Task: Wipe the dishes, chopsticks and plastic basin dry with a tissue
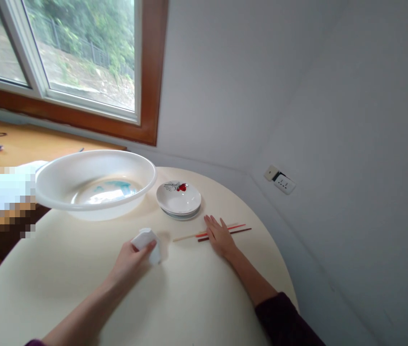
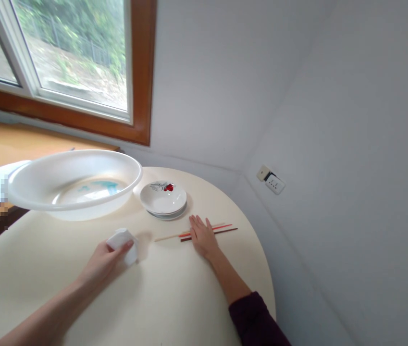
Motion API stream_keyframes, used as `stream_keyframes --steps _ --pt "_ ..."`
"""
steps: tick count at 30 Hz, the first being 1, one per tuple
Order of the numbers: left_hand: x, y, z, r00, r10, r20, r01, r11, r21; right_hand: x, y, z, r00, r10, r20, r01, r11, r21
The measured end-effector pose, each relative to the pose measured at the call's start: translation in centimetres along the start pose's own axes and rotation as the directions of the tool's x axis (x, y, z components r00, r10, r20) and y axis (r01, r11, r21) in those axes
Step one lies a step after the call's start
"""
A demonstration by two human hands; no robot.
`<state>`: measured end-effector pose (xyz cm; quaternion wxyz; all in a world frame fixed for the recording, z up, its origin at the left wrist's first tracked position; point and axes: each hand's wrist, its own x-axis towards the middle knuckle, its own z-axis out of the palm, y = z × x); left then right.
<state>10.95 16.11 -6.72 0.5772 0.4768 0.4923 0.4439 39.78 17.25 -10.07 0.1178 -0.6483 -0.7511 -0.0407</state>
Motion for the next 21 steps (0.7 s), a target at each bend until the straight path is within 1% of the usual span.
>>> stream_keyframes --steps 1,3,5,6,8,10,12,13,15,19,21 --pt "-0.1 0.2 0.2 0.999 -0.049 0.017 0.050 0.998 -0.045 -0.3 -0.2 -0.1 0.997 -0.030 -0.075 0.031 0.999 0.008" --pt "-0.3 0.7 0.6 0.994 -0.105 0.009 0.106 0.988 -0.109 -1.0 -1.2 -0.3 0.969 -0.116 -0.219 0.124 0.992 0.024" --pt "-0.6 1.2 0.9 0.991 -0.134 -0.023 0.129 0.980 -0.151 -1.5 -3.0 -0.6 0.929 -0.220 -0.298 0.243 0.969 0.042" --pt "-0.7 1.4 1.0 0.989 -0.143 -0.035 0.135 0.977 -0.166 -1.7 -4.2 -0.7 0.911 -0.279 -0.302 0.309 0.950 0.052" --pt "-1.0 1.8 1.1 0.989 -0.143 -0.049 0.131 0.973 -0.192 -1.8 -7.0 -0.8 0.889 -0.355 -0.290 0.390 0.918 0.071" --pt "-1.1 2.2 1.2 0.989 -0.135 -0.062 0.119 0.970 -0.214 -1.6 -9.7 -0.9 0.865 -0.437 -0.247 0.470 0.877 0.096" --pt "-1.1 2.5 1.2 0.986 -0.146 -0.078 0.126 0.967 -0.221 -1.4 -11.6 -0.8 0.846 -0.499 -0.186 0.525 0.841 0.130" --pt "-1.1 2.5 1.1 0.985 -0.153 -0.081 0.133 0.967 -0.217 -1.3 -12.1 -0.8 0.843 -0.514 -0.159 0.535 0.832 0.148" --pt "-0.9 2.5 1.0 0.984 -0.155 -0.092 0.134 0.971 -0.201 -1.2 -12.4 -0.7 0.856 -0.502 -0.126 0.517 0.839 0.172" --pt "-0.6 1.8 0.5 0.985 -0.128 -0.115 0.109 0.982 -0.157 -1.6 -10.8 -0.4 0.902 -0.408 -0.141 0.428 0.890 0.156" --pt "-0.4 1.2 0.2 0.986 -0.131 -0.105 0.117 0.984 -0.134 -1.9 -9.9 -0.1 0.921 -0.352 -0.166 0.375 0.917 0.134"
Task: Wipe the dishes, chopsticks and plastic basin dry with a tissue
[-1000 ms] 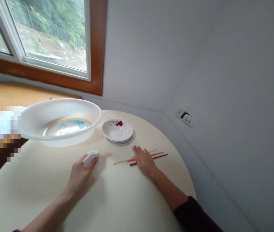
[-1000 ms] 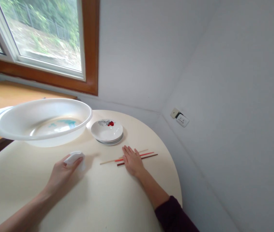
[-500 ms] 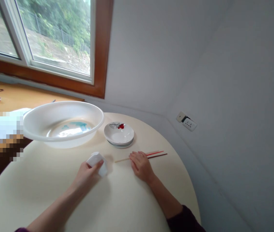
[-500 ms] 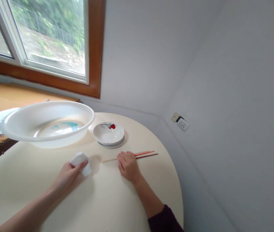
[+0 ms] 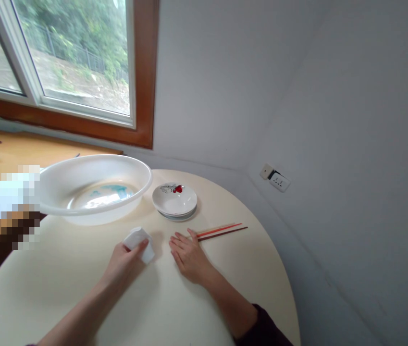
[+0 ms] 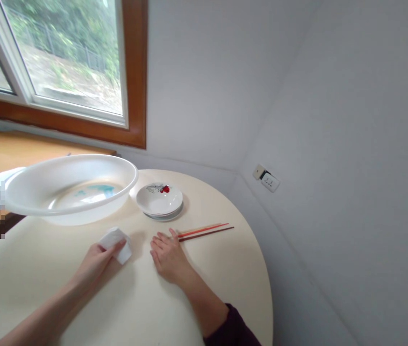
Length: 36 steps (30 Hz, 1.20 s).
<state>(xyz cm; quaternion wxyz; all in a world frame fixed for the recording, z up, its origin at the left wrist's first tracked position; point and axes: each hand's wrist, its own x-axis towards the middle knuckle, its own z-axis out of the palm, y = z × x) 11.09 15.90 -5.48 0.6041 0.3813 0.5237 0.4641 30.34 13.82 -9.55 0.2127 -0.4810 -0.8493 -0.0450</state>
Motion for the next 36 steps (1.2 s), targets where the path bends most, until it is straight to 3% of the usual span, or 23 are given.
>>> stream_keyframes --steps 3,7,13,18,21,26,29,31,36 --pt "0.6 -1.0 -0.5 1.000 0.013 0.026 -0.012 1.000 -0.016 -0.6 0.7 0.3 0.996 0.067 -0.064 -0.070 0.996 -0.052" --pt "1.3 -1.7 -0.7 0.999 0.039 0.032 -0.037 0.996 -0.085 -0.5 0.2 0.2 0.981 0.049 -0.188 -0.066 0.994 -0.085" --pt "0.5 -1.7 0.0 0.980 -0.080 0.185 0.131 0.950 -0.285 0.3 -4.7 -1.6 0.955 -0.014 -0.297 0.045 0.994 0.098" --pt "-0.9 -1.5 0.4 0.920 -0.169 0.353 0.300 0.884 -0.359 0.4 -7.9 -1.6 0.948 -0.096 -0.303 0.157 0.970 0.186" --pt "-0.9 -1.6 0.3 0.876 -0.209 0.435 0.379 0.855 -0.353 0.4 -7.4 -1.0 0.942 -0.055 -0.331 0.128 0.971 0.202" --pt "-0.5 -2.1 0.2 0.823 -0.103 0.558 0.345 0.871 -0.350 0.1 -5.9 -1.4 0.919 0.129 -0.372 0.024 0.924 0.381" --pt "-0.5 -2.2 0.2 0.828 -0.080 0.554 0.304 0.895 -0.325 -0.2 -5.9 -1.9 0.889 0.329 -0.319 -0.074 0.790 0.609" --pt "-0.6 -2.1 0.1 0.828 -0.056 0.557 0.275 0.907 -0.318 -0.4 -6.0 -1.9 0.847 0.472 -0.243 -0.136 0.635 0.761" --pt "-0.3 -2.0 -0.3 0.822 -0.044 0.568 0.230 0.938 -0.261 -1.1 -4.8 -2.2 0.647 0.762 -0.011 -0.203 0.186 0.961"
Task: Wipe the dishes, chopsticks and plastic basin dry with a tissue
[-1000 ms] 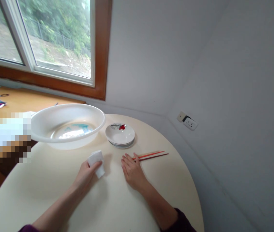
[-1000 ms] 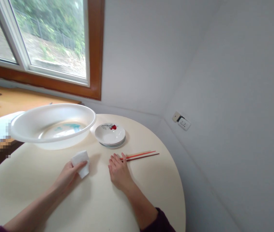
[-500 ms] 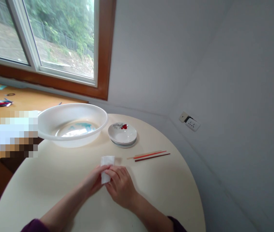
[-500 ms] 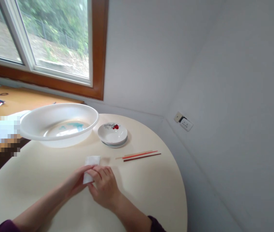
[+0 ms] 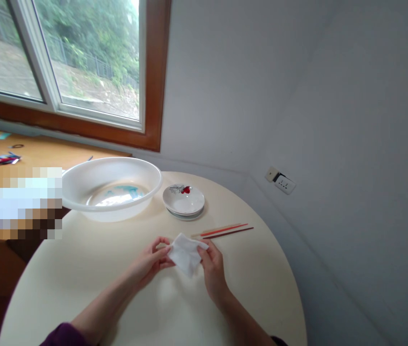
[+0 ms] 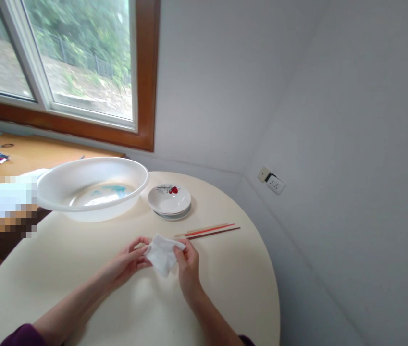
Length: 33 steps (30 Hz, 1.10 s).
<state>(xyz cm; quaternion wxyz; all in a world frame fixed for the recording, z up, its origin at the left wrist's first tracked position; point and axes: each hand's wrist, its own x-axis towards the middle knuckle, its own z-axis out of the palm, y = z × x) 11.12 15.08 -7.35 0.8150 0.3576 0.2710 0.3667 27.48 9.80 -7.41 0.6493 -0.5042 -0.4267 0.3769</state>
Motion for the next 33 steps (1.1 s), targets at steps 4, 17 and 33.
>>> stream_keyframes --steps 4,17,33 --pt "0.0 0.4 -0.3 0.996 0.019 -0.085 -0.016 0.999 0.030 0.7 -1.8 -3.3 0.982 0.138 -0.130 -0.125 0.986 0.108" --pt "-0.2 0.9 0.1 0.943 0.255 -0.216 -0.172 0.925 0.340 1.5 -2.4 -21.0 0.925 -0.188 -0.329 -0.238 0.389 -0.890" --pt "-2.1 0.6 0.2 0.900 0.386 -0.205 -0.206 0.788 0.580 2.6 1.4 -0.4 0.864 -0.093 0.494 0.503 0.131 -0.854"
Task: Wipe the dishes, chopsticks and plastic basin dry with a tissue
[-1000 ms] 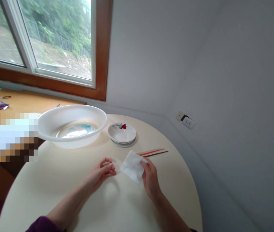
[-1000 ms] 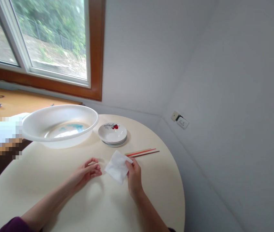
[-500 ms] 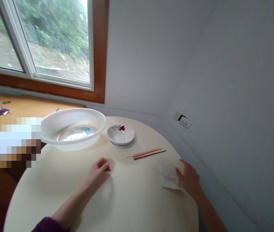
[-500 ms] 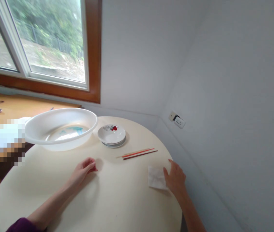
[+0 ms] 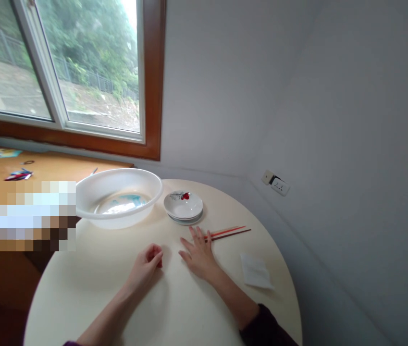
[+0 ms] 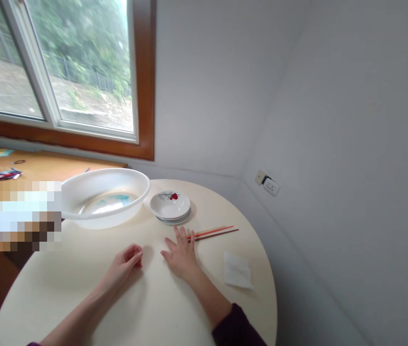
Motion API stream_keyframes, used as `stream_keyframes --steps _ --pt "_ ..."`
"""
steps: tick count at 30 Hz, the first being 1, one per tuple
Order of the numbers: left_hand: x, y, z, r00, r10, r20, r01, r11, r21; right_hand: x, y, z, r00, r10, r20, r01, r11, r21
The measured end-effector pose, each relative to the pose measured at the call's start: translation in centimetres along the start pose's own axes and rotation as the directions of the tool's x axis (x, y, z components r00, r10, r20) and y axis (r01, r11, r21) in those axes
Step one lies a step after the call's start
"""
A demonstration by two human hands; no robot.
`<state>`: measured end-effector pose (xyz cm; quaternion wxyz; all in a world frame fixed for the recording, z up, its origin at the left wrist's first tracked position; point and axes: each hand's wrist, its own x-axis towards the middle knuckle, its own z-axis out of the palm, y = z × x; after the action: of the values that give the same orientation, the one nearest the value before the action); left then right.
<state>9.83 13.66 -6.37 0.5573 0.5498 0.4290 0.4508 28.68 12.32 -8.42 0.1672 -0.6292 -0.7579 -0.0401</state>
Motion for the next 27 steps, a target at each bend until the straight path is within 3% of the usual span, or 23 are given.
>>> stream_keyframes --steps 8,12,18,27 --pt "-0.6 0.4 0.3 0.998 -0.007 0.064 0.007 1.000 0.004 -0.2 1.8 1.1 0.974 0.226 -0.025 -0.228 0.969 -0.093" --pt "-1.0 0.0 0.9 0.994 -0.011 0.109 0.010 1.000 0.005 -0.6 1.4 1.2 0.968 0.244 -0.062 -0.250 0.963 -0.104" --pt "-1.0 -1.0 1.3 0.989 -0.010 0.147 0.002 0.998 0.057 -1.1 0.0 1.1 0.956 0.294 0.000 -0.291 0.947 -0.137" --pt "-1.7 -1.5 1.6 0.974 -0.020 0.227 -0.005 0.994 0.106 -0.7 1.1 1.4 0.920 0.390 -0.028 -0.391 0.913 -0.118"
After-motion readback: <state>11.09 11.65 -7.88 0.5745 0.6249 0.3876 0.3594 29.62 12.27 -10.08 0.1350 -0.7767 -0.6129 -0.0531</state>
